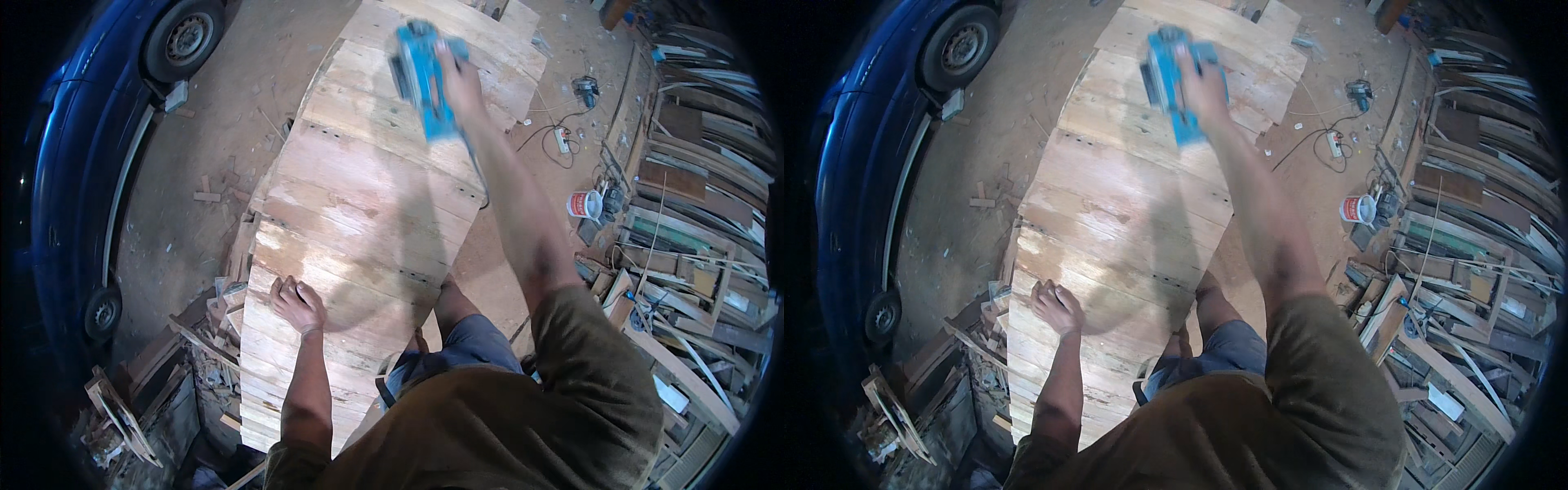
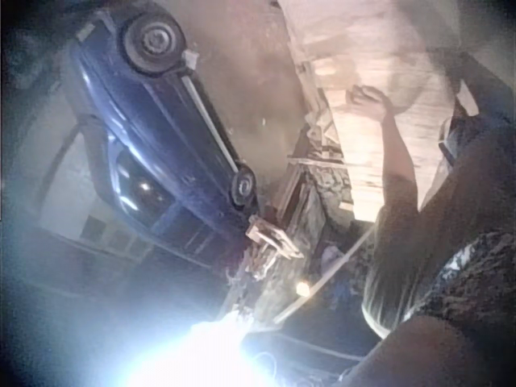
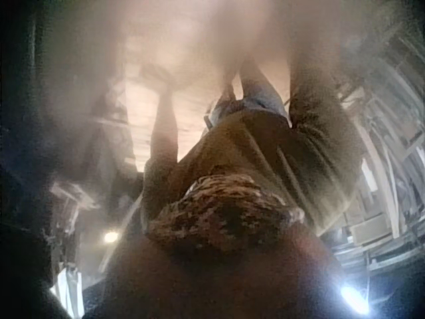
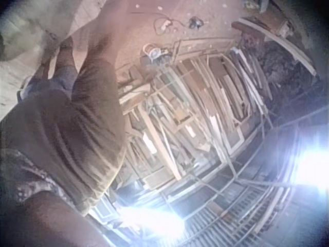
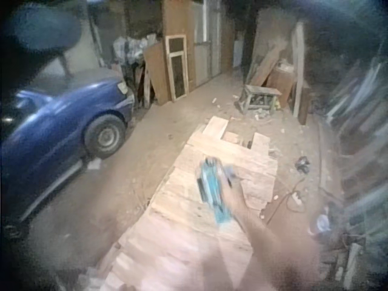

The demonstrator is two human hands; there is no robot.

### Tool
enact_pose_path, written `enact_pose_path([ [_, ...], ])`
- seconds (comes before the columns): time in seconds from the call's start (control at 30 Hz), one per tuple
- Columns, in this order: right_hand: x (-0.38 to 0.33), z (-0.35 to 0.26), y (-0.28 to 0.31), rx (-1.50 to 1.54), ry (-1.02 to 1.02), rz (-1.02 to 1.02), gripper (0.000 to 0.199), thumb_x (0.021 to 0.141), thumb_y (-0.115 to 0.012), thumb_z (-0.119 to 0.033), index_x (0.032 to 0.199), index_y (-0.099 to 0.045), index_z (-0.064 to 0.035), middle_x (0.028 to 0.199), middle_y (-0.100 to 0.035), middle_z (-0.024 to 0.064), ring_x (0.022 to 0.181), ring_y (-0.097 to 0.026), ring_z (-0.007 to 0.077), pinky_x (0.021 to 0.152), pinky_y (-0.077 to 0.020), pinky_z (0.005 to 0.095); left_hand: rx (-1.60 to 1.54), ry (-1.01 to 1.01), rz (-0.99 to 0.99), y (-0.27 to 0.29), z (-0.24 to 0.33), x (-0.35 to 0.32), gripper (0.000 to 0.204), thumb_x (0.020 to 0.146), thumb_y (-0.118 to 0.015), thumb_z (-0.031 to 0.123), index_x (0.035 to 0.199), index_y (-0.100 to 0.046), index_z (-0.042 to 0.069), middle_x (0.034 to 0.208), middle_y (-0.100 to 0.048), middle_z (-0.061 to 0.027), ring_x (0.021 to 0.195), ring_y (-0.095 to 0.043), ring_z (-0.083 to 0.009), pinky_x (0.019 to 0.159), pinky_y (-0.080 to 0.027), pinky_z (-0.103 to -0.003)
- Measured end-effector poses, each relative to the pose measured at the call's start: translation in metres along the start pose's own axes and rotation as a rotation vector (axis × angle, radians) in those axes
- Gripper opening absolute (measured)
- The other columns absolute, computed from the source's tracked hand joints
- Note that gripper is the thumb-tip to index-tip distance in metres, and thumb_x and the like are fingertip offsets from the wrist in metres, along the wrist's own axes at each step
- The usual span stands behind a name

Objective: The person arranges wooden planks on the floor, aligns them side by side, and uses a circular saw to trim the edges. They then use a hand planer to smooth the surface of the assembled planks.

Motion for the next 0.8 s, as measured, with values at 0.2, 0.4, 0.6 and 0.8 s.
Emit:
enact_pose_path([
  [0.2, -0.226, 0.037, 0.079, 0.032, -0.158, -0.02, 0.039, 0.101, -0.057, -0.039, 0.105, -0.065, -0.001, 0.072, -0.059, 0.0012, 0.062, -0.054, 0.0102, 0.055, -0.0433, 0.03, 0.037, -0.044, 0.09, 0.001, 0.003, 0.001, 0.028, 0.099, -0.052, 0.026, 0.116, -0.062, 0.006, 0.129, -0.053, -0.0195, 0.122, -0.049, -0.0374, 0.101, -0.036, -0.054],
  [0.4, -0.373, 0.066, 0.115, 0.041, -0.201, -0.041, 0.033, 0.102, -0.053, -0.03, 0.105, -0.061, 0.0024, 0.068, -0.056, 0.0022, 0.061, -0.054, 0.0111, 0.057, -0.045, 0.0318, -0.602, -0.141, -0.009, -0.014, 0.104, 0.072, 0.026, 0.1, -0.053, 0.02, 0.116, -0.057, 0.0, 0.125, -0.055, -0.0263, 0.121, -0.049, -0.0432, 0.1, -0.04, -0.055],
  [0.6, -0.253, 0.035, 0.069, -0.054, -0.038, 0.112, 0.04, 0.102, -0.055, -0.036, 0.101, -0.064, 0.0028, 0.07, -0.061, 0.0061, 0.061, -0.056, 0.0131, 0.056, -0.0457, 0.0323, -0.254, -0.217, 0.039, -0.063, 0.197, 0.155, 0.029, 0.098, -0.054, 0.03, 0.115, -0.06, 0.007, 0.132, -0.052, -0.0176, 0.128, -0.043, -0.0387, 0.109, -0.027, -0.055],
  [0.8, -0.05, -0.008, 0.014, 0.02, -0.148, 0.027, 0.045, 0.101, -0.056, -0.044, 0.096, -0.067, -0.0003, 0.062, -0.059, 0.0062, 0.052, -0.056, 0.0155, 0.05, -0.0439, 0.0347, -0.178, -0.144, 0.048, -0.078, 0.205, 0.164, 0.028, 0.093, -0.058, 0.031, 0.111, -0.062, 0.009, 0.131, -0.052, -0.0172, 0.125, -0.044, -0.0374, 0.107, -0.026, -0.059],
])
Point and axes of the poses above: each hand's wrist, its own x-axis towards the middle knuckle, its own y-axis out of the back of the hand, z = x × y, the point moved 2 cm from there along x, towards the middle knuckle
